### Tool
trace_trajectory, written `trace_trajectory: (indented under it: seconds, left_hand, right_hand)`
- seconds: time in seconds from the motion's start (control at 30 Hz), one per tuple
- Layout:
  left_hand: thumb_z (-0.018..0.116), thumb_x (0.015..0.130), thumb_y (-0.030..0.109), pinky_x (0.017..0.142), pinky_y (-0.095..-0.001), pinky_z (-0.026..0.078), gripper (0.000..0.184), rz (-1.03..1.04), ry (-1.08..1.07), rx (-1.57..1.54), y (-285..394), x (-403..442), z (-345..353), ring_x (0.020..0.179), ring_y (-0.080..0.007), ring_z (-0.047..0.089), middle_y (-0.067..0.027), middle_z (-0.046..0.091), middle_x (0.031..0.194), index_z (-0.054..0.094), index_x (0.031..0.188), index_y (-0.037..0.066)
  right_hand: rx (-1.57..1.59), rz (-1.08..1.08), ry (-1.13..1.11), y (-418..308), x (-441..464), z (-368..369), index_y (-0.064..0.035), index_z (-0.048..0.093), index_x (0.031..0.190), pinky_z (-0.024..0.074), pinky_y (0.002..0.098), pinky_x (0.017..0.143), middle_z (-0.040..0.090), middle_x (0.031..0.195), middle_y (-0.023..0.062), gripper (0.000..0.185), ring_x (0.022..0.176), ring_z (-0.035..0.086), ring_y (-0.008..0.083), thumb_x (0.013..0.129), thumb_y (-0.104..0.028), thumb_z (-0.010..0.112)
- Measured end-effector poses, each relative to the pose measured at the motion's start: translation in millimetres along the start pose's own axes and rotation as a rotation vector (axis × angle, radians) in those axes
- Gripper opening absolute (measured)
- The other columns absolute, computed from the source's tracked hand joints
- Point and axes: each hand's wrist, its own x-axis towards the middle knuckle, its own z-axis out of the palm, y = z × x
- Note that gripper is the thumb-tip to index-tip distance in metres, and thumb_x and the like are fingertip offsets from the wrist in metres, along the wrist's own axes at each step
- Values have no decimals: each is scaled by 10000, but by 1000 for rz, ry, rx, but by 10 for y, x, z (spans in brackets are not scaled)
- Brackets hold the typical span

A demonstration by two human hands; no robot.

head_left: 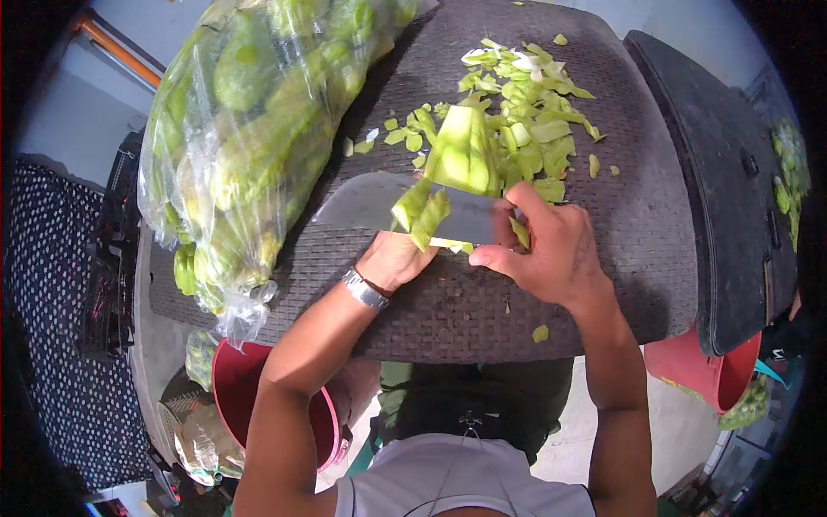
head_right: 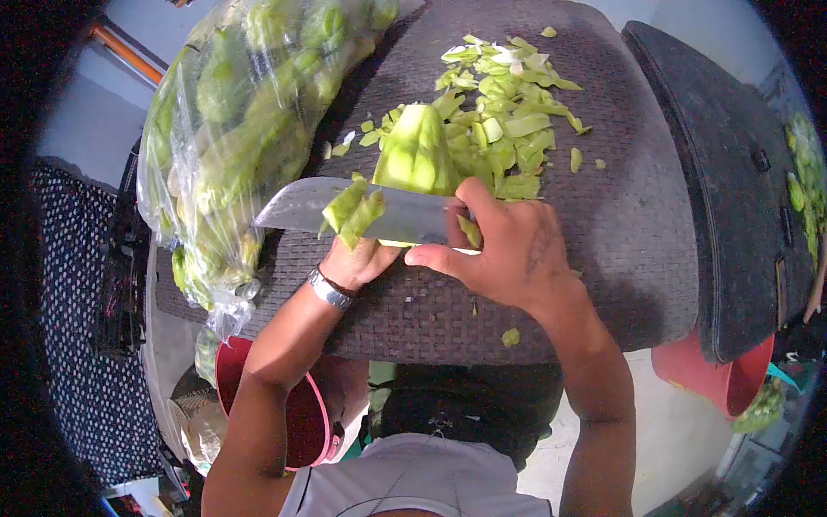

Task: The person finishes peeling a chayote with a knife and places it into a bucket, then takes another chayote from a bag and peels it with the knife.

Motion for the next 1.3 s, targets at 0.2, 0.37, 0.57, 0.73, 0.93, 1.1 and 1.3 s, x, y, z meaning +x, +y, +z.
trace_trajectory:
  seconds: [0.2, 0.37, 0.57, 0.73, 0.93, 1.1, 1.3]
  left_hand:
    - [709, 801, 11, 1066, -394, 544, 787, -121, 15, -74, 51, 7, 91, 1295, -239, 599, -92, 558, 1392, 400, 1521, 89]
    - [742, 933, 249, 1084, -394, 522, 681, -63, -22, -60, 1, 16, 91, 1272, -222, 602, -75, 544, 1391, 398, 1501, 101]
    - [713, 980, 454, 1093, -392, 498, 717, 27, -43, 115, 56, 101, 151, 1292, -181, 571, -62, 543, 1423, 385, 1516, 108]
    - [759, 932, 471, 1097, -388, 486, 791, 118, -80, 275, 167, 16, 313, 1309, -183, 555, -74, 559, 1422, 399, 1514, 75]
    - [802, 736, 103, 1049, -375, 510, 865, -95, -30, 203, 272, -38, 338, 1238, -216, 611, -106, 604, 1353, 415, 1506, 28]
    - [790, 730, 201, 1025, -363, 522, 855, -50, -82, 95, 304, -28, 408, 1162, -236, 647, -122, 631, 1282, 431, 1478, -1]
    - [758, 803, 259, 1006, -378, 541, 762, -95, -70, 27, 341, 22, 357, 1134, -242, 669, -142, 653, 1257, 465, 1439, -41]
  right_hand:
    - [109, 101, 33, 17, 13, -27, -83, 614, 937, 529, 409, 538, 646, 653, 71, 572, 573, 694, 288, 792, -586, 845]
    - [17, 31, 6, 72, -2, -23, -73, 603, 921, 532, 418, 540, 638, 639, 86, 605, 567, 694, 301, 804, -628, 812]
    - [-20, -35, -8, 81, 5, -13, -72, 561, 889, 542, 432, 544, 636, 631, 88, 646, 587, 704, 342, 814, -680, 768]
    - [-41, -82, -5, 101, 6, -26, -90, 553, 880, 533, 432, 541, 645, 642, 60, 636, 607, 708, 342, 820, -691, 750]
    - [-164, 36, 49, 235, 57, -150, -104, 600, 903, 536, 457, 589, 658, 660, 63, 577, 646, 717, 343, 848, -661, 738]
    - [-284, 242, 248, 607, 130, -366, -76, 638, 903, 505, 468, 607, 663, 675, 149, 497, 644, 688, 383, 935, -567, 709]
    - [-46, 380, 273, 513, 120, -331, -1, 657, 873, 437, 451, 582, 593, 643, 229, 531, 549, 542, 361, 992, -517, 667]
